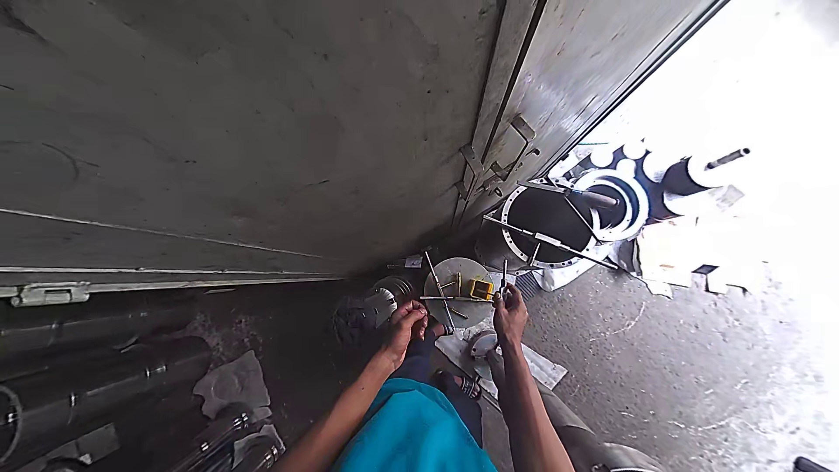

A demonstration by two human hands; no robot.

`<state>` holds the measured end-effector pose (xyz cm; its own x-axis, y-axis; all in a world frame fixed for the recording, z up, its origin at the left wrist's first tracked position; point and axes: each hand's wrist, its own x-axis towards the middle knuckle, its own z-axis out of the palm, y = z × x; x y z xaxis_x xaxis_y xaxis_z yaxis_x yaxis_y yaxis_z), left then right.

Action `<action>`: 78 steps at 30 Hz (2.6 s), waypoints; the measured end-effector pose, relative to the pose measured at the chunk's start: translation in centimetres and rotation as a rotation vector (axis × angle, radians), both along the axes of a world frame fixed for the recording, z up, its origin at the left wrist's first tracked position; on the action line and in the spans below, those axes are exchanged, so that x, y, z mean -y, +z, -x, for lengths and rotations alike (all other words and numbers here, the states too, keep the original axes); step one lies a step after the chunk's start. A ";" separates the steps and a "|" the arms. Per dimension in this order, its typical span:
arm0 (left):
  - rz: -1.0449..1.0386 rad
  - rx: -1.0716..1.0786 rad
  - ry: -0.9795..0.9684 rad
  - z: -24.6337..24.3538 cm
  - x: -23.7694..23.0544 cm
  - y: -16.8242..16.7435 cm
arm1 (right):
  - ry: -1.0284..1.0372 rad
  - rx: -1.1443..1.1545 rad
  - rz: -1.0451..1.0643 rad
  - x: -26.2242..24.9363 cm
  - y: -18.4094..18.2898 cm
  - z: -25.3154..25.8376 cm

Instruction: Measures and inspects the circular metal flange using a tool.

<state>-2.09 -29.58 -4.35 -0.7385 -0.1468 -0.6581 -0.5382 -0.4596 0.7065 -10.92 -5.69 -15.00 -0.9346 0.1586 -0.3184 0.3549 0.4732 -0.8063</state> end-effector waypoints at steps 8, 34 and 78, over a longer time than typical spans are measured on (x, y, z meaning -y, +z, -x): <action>-0.006 0.016 -0.052 -1.2 1.0 0.6 | -0.126 -0.132 0.025 0.5 1.2 -1.3; 0.295 -0.346 -1.079 4.9 -12.4 -2.4 | -0.821 -0.595 0.460 -10.6 23.2 -18.9; 0.221 -1.433 -1.267 -4.9 -30.7 0.4 | -0.370 0.228 -0.827 -13.4 24.8 -24.5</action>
